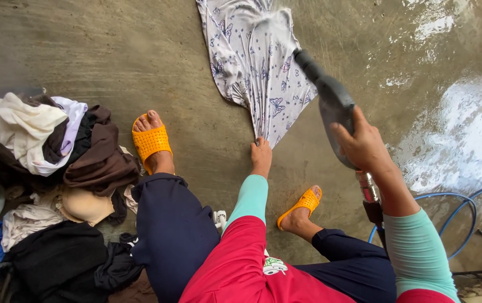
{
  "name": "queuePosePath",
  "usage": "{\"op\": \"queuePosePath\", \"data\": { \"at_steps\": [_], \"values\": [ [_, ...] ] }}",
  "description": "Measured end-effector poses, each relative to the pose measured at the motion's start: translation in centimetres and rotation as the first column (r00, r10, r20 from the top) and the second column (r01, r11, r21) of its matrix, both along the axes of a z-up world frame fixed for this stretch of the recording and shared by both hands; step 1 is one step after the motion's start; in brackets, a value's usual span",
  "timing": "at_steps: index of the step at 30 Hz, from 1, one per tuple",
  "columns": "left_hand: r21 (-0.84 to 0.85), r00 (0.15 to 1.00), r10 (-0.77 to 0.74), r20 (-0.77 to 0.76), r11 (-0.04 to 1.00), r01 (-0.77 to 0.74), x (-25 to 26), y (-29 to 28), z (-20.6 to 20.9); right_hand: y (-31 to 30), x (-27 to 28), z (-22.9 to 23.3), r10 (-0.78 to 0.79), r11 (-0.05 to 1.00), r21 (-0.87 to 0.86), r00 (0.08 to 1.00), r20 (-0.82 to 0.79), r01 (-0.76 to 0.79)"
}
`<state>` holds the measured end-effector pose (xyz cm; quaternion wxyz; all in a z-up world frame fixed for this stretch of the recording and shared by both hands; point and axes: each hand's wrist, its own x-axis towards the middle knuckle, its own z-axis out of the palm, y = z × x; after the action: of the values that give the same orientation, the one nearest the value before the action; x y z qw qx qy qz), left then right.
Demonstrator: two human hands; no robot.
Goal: Washing individual items of clothing on a concrete floor using a high-pressure water sprayer.
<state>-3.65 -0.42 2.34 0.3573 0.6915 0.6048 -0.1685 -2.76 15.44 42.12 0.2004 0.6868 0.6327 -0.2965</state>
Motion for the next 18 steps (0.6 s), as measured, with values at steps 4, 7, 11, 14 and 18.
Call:
{"op": "queuePosePath", "data": {
  "at_steps": [4, 7, 11, 14, 18],
  "values": [
    [0.311, 0.983, 0.119, 0.139, 0.937, -0.158, -0.5, -1.1, -2.2, 0.4, -0.6, 1.3, -0.051, 0.997, 0.05, 0.997, -0.05, 0.053],
    [0.417, 0.927, 0.182, 0.328, 0.853, -0.315, -1.0, -0.3, -3.3, 0.3, -1.0, 1.7, -0.049, 0.999, 0.01, 0.998, -0.04, 0.049],
    [0.387, 0.801, 0.35, 0.486, 0.736, -0.556, -1.1, 2.2, -3.0, -0.2, -1.0, 2.6, -0.097, 0.995, 0.017, 0.992, -0.075, 0.099],
    [0.113, 0.823, 0.472, 0.315, 0.842, -0.527, -3.0, 4.2, 1.0, -1.2, -1.6, 2.7, -0.085, 0.992, -0.088, 0.996, 0.01, 0.086],
    [0.15, 0.877, 0.452, 0.164, 0.867, -0.475, -0.5, 6.1, -1.2, -2.2, 0.0, 2.2, -0.097, 0.991, -0.095, 0.995, 0.018, 0.098]
  ]
}}
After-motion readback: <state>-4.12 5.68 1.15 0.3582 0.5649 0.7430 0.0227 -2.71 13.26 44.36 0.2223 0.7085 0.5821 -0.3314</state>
